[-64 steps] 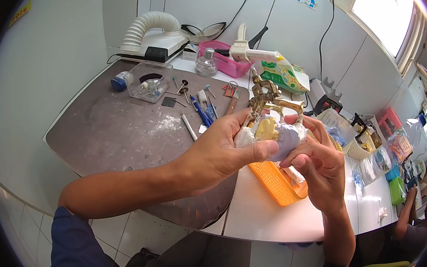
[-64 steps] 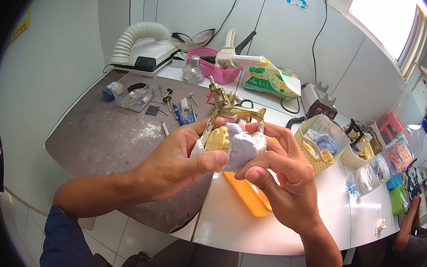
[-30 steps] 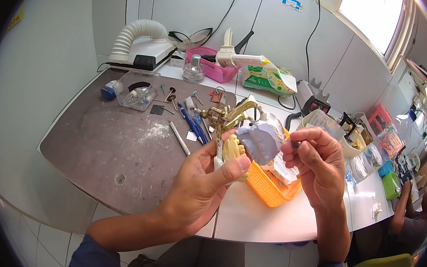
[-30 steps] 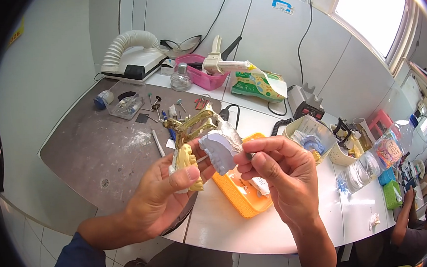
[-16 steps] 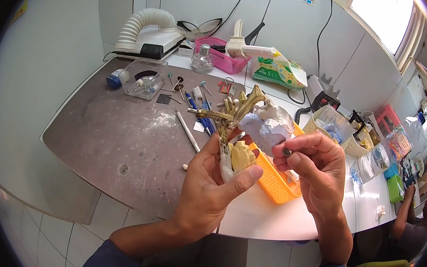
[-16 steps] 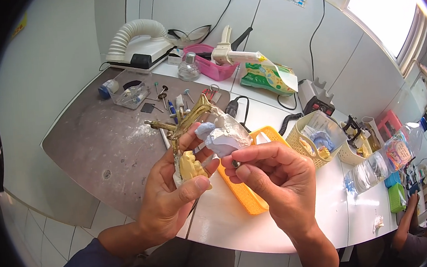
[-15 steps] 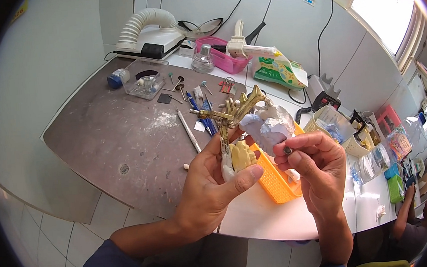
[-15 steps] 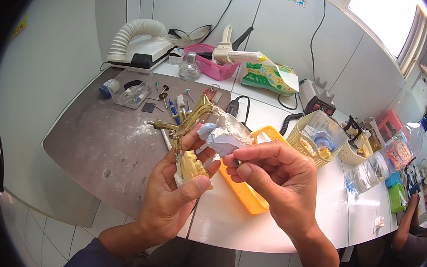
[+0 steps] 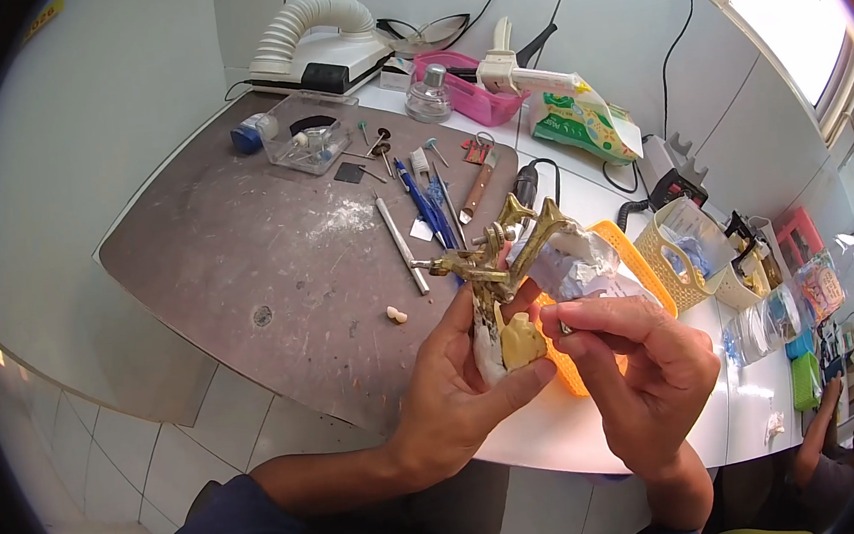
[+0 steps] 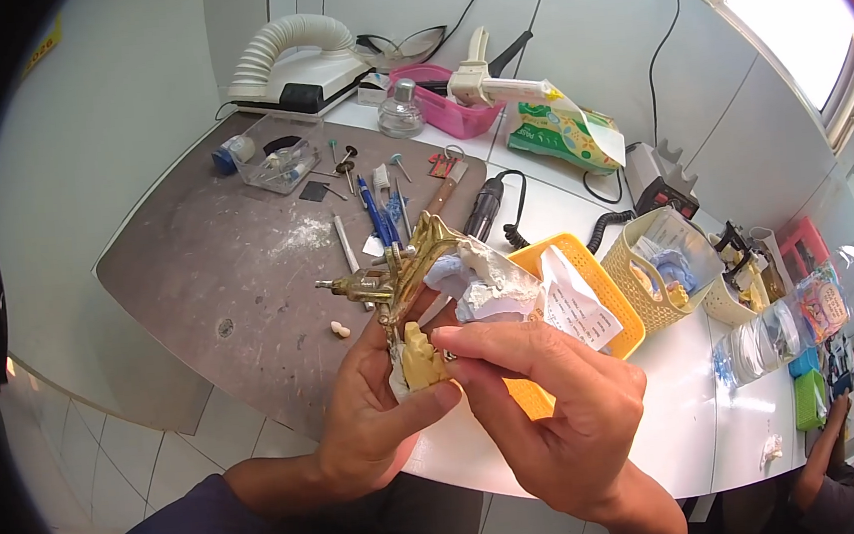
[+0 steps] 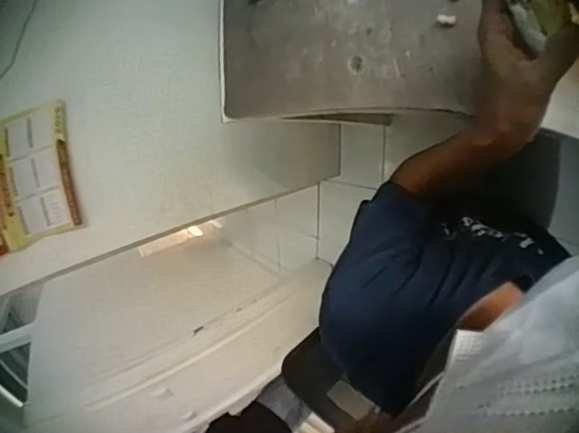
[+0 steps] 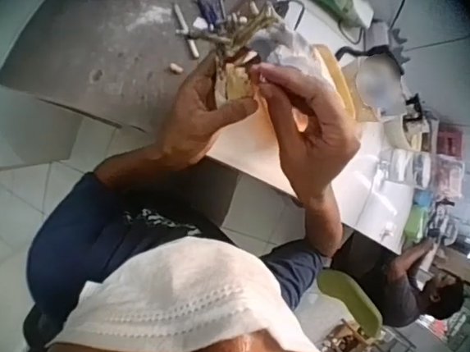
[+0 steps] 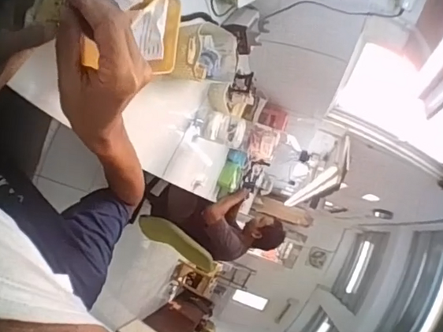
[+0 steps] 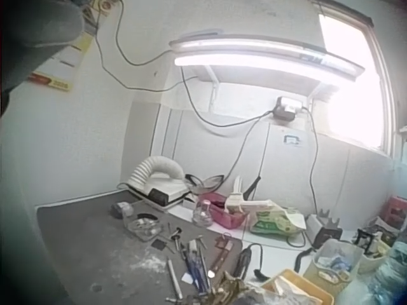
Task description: Filing and adjusting a dental crown using a handpiece and then checking its fit on a dental model articulated with an articulator.
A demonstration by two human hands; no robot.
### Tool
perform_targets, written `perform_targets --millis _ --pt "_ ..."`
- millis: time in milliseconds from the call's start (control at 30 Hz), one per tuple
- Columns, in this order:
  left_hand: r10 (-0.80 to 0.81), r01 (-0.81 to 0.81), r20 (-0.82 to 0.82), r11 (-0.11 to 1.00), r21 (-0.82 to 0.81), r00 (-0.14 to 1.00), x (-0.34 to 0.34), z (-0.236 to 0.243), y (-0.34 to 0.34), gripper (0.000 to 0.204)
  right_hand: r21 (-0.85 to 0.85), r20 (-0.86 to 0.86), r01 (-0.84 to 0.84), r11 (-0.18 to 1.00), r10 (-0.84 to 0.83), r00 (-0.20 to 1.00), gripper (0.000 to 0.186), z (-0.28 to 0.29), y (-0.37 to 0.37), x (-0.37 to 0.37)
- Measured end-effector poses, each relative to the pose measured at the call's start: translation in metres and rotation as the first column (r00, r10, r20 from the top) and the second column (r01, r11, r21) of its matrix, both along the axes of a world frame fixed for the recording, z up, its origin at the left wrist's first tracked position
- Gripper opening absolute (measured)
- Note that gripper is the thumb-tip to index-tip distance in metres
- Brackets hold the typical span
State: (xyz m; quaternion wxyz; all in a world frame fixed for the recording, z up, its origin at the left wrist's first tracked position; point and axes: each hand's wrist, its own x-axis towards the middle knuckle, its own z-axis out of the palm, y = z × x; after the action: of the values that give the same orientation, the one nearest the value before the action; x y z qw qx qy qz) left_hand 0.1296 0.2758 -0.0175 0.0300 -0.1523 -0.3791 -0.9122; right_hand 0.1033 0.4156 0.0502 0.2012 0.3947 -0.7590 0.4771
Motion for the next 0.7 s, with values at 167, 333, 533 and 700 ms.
perform_targets --millis 167,333,533,700 --pt "0.121 -0.124 -0.057 0.991 -0.055 0.991 0.004 -0.006 0.001 0.073 0.153 -0.118 0.082 0.985 -0.065 0.991 0.025 -0.001 -0.002 0.002" --pt "0.151 -0.156 -0.067 0.985 -0.078 0.986 0.006 -0.002 0.000 0.071 0.093 0.034 0.015 0.996 -0.019 0.999 0.023 -0.005 -0.004 0.002" --pt "0.178 -0.183 -0.053 0.976 -0.120 0.983 0.010 0.000 0.001 0.092 0.092 0.087 0.016 0.996 -0.024 0.996 0.021 -0.003 -0.005 0.007" --pt "0.194 -0.200 -0.059 0.971 -0.134 0.979 0.011 0.001 0.001 0.092 0.111 0.009 0.022 0.994 -0.023 1.000 0.021 -0.005 -0.004 0.006"
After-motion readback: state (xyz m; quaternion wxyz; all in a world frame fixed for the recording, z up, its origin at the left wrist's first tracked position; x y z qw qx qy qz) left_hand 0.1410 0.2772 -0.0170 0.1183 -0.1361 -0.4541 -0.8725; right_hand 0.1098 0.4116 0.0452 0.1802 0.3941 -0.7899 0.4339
